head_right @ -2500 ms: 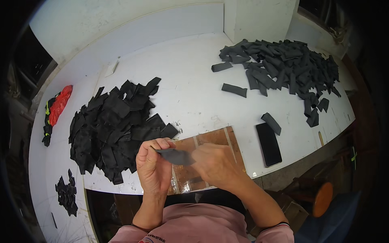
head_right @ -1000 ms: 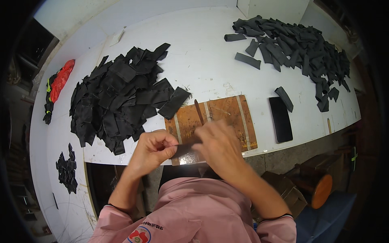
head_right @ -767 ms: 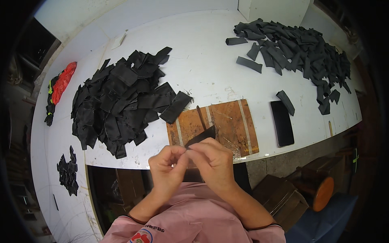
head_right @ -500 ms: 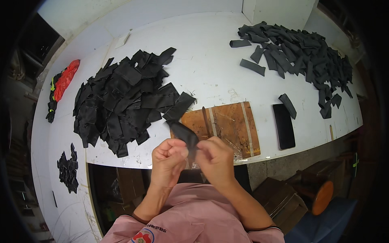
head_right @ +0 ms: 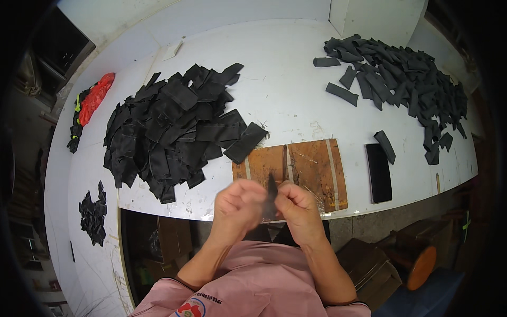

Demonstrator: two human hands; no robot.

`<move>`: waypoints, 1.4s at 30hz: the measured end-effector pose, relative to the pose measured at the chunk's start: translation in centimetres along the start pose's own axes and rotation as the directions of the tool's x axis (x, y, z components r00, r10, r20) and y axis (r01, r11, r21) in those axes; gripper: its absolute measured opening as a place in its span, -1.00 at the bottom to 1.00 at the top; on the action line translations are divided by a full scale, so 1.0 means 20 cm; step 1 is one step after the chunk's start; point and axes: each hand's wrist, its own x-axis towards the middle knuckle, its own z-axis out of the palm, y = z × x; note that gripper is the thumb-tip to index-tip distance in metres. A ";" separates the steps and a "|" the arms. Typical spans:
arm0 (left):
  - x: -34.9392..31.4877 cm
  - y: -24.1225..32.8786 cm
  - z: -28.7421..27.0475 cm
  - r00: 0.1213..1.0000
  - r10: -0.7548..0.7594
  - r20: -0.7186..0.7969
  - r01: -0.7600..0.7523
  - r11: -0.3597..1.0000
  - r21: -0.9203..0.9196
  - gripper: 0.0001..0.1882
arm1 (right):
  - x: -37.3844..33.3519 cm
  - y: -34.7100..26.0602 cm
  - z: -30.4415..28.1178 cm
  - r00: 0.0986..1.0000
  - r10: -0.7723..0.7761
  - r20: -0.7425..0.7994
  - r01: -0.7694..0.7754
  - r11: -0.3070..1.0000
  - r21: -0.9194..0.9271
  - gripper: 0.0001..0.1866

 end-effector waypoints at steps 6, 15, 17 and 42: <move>-0.05 0.06 0.06 0.932 -0.042 0.359 0.143 0.955 -0.259 -0.60 | -0.03 -0.12 0.06 0.971 -0.214 0.110 0.198 0.971 0.136 -0.89; 0.01 0.06 0.24 0.851 0.520 -0.076 -0.469 0.816 0.339 -0.84 | -0.03 -0.41 0.10 0.957 -0.267 0.116 0.286 0.785 -0.550 -0.94; 0.05 0.12 0.25 0.953 0.294 -0.069 -0.292 0.956 0.042 -0.77 | 0.01 -0.44 0.09 0.923 -0.359 0.139 0.375 0.754 -0.540 -0.90; 0.29 0.16 0.10 0.756 0.581 0.302 -0.628 0.511 0.587 -0.75 | 0.25 -0.32 -0.09 0.999 -0.031 0.031 0.042 0.843 -0.536 -0.83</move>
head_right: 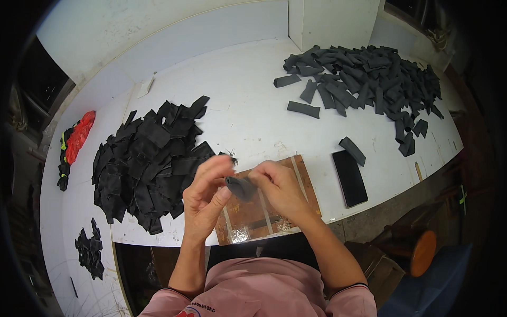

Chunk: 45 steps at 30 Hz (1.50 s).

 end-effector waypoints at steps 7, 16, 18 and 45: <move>-0.07 0.05 0.02 0.944 -0.270 -0.189 0.088 0.759 -0.645 -0.93 | -0.08 -0.22 0.04 0.804 -0.550 0.227 0.508 0.436 -0.743 -0.76; 0.05 0.09 0.04 0.938 -0.336 0.087 0.320 0.739 -0.593 -0.78 | -0.06 -0.04 0.00 0.874 -0.431 0.226 0.451 0.546 -0.706 -0.84; 0.11 0.14 0.04 0.918 -0.269 0.291 0.310 0.945 -0.106 -0.82 | -0.06 -0.02 -0.01 0.779 -0.599 0.183 0.592 0.608 -0.529 -0.87; 0.02 -0.57 -0.14 0.936 -0.122 -0.330 0.327 0.646 0.689 -0.62 | 0.24 -0.46 -0.27 0.938 -0.343 0.042 0.345 0.925 -0.158 -0.58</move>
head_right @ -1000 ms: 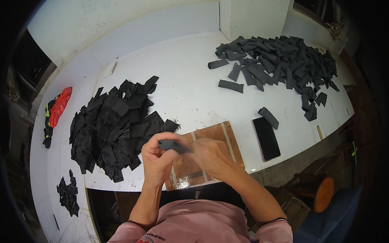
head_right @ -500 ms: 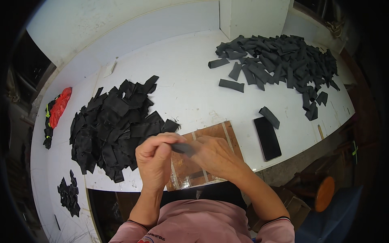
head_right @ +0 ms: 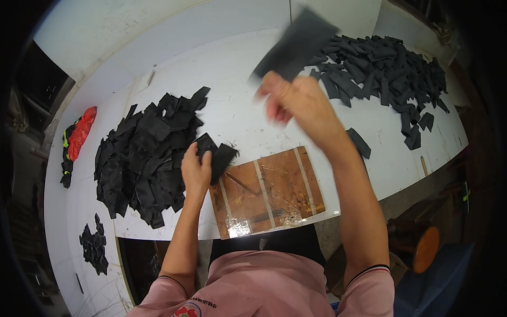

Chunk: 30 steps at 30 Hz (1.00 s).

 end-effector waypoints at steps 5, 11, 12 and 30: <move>0.04 -0.18 0.10 0.914 -0.126 0.385 0.083 0.989 0.126 -0.78 | -0.28 0.14 0.20 0.929 0.320 -0.188 -0.338 0.938 -0.072 -0.72; -0.05 -0.05 -0.02 0.993 -0.098 0.070 0.116 0.930 -0.349 -0.88 | -0.60 0.23 0.46 0.985 0.170 0.017 -0.162 0.961 -0.223 -0.80; -0.09 0.02 -0.11 0.969 -0.183 0.164 0.240 0.851 -0.468 -0.89 | -0.61 0.24 0.50 0.998 0.056 0.003 -0.052 0.949 -0.312 -0.74; -0.44 0.12 -0.32 0.788 -0.028 0.615 0.573 0.398 -0.717 -0.79 | -0.52 0.27 0.50 0.998 0.015 0.059 0.000 0.966 -0.260 -0.89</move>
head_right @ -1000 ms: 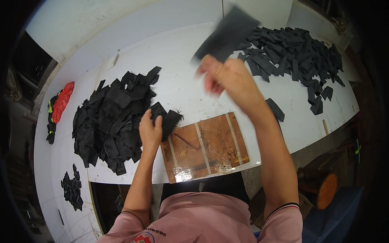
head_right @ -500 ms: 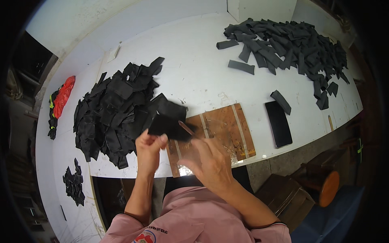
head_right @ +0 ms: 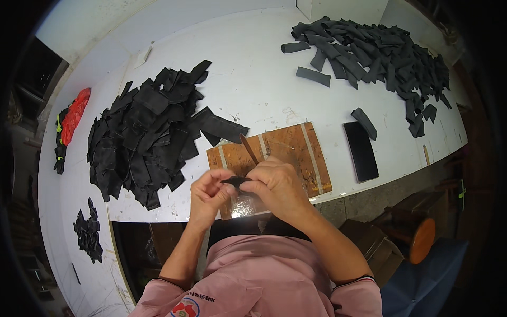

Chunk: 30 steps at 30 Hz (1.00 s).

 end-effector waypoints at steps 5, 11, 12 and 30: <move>0.12 0.14 -0.07 0.970 -0.089 0.226 0.095 0.995 -0.014 -0.72 | 0.00 0.04 -0.01 0.997 -0.007 0.073 0.012 0.998 -0.064 -0.89; 0.17 0.26 -0.03 0.908 -0.199 0.368 0.099 0.957 0.273 -0.86 | 0.06 0.05 -0.07 0.970 -0.023 0.242 0.047 0.994 -0.094 -0.88; 0.16 0.28 -0.04 0.905 -0.184 0.383 0.047 0.939 0.341 -0.86 | 0.06 0.04 -0.07 0.956 0.008 0.294 0.019 0.996 -0.089 -0.88; 0.05 0.00 -0.01 0.988 0.047 0.150 -0.082 0.967 0.240 -0.71 | -0.04 0.15 -0.01 0.975 0.215 -0.062 -0.212 0.976 0.052 -0.86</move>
